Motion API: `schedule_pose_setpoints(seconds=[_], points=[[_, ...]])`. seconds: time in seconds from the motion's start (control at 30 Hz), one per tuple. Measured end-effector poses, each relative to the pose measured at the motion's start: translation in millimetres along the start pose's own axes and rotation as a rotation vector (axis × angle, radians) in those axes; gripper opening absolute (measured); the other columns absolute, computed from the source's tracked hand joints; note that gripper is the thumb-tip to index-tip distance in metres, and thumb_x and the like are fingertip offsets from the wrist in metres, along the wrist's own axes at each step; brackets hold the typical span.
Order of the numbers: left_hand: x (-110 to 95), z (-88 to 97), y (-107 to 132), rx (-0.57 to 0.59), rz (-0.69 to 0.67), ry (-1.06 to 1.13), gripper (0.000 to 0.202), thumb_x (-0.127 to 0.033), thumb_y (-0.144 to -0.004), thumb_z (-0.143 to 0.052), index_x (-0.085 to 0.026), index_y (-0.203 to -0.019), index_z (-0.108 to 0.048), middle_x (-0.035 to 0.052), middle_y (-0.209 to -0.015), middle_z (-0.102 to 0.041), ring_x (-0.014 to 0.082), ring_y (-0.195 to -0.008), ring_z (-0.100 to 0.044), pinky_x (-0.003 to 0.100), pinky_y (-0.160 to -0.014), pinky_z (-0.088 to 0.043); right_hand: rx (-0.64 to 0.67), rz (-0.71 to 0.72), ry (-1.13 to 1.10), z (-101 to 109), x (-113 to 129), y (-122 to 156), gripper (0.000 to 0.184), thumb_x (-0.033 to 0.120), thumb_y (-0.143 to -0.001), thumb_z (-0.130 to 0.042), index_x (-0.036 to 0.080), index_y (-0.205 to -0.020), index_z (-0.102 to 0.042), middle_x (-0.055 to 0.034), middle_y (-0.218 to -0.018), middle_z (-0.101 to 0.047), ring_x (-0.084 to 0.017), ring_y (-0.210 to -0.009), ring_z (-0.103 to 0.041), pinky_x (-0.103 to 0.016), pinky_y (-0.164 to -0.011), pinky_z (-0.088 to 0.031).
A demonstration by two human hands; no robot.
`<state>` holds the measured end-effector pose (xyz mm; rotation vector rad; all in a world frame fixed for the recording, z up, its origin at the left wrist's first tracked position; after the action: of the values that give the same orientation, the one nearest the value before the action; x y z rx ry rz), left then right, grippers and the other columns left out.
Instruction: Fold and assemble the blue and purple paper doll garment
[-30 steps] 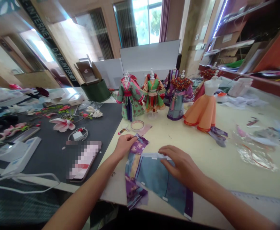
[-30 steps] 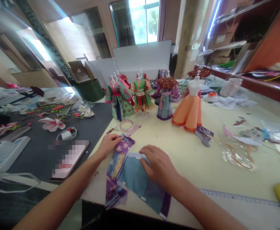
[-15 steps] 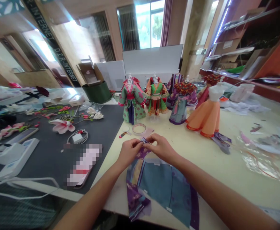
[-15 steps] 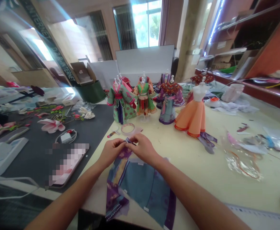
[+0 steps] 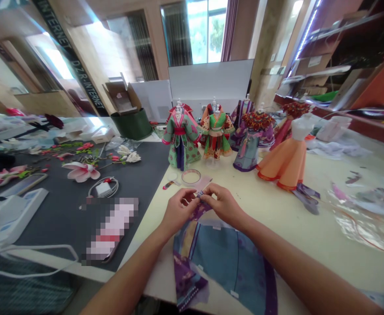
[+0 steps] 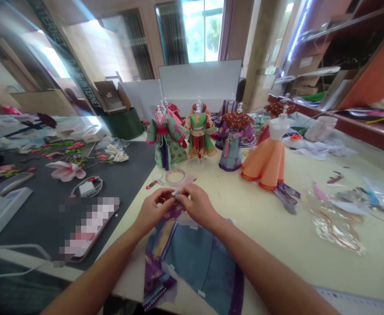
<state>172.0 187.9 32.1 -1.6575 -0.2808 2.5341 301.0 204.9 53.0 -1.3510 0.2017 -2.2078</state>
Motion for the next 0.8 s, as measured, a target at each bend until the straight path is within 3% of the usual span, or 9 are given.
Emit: schedule_pose_setpoints(seconds=[0.2,0.43,0.8], points=[[3,-6.1,0,0.045,-0.034,0.082,0.021,-0.032,-0.076,-0.058,-0.014,-0.085,-0.065,0.0049,-0.082,-0.064,0.0146,-0.073,-0.057,0.023,-0.068,-0.045,0.008,0.005,0.024,-4,-2,-2,0.014,0.012,-0.079,-0.057,0.016,-0.065,-0.054,0.0008,-0.066,-0.053,-0.014,-0.066,-0.049,-0.023,-0.062,-0.038],[21,-10.6,0,0.049,0.108,0.249,0.026,-0.034,-0.073,-0.061,-0.015,-0.089,-0.066,0.0053,-0.085,-0.068,0.0168,-0.078,-0.061,0.024,-0.071,-0.047,0.035,-0.024,0.02,-8,-6,-2,0.011,0.013,-0.079,-0.058,0.016,-0.068,-0.057,0.0004,-0.068,-0.055,-0.014,-0.067,-0.051,-0.023,-0.063,-0.039],[27,-9.8,0,0.026,0.153,0.317,0.02,-0.03,-0.072,-0.061,-0.015,-0.083,-0.067,0.0039,-0.079,-0.068,0.0152,-0.072,-0.061,0.024,-0.068,-0.048,0.046,-0.012,0.033,-13,-8,-3,0.01,0.012,-0.078,-0.058,0.016,-0.07,-0.058,0.0003,-0.069,-0.057,-0.014,-0.067,-0.052,-0.023,-0.063,-0.039]])
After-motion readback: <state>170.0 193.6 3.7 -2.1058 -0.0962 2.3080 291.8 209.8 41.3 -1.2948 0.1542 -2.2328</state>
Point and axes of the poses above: each hand's wrist, its own y-axis away from the middle knuckle, its own z-axis out of the back of the hand, x = y × z, the point moved 8 cm from there along -y, towards the middle knuckle
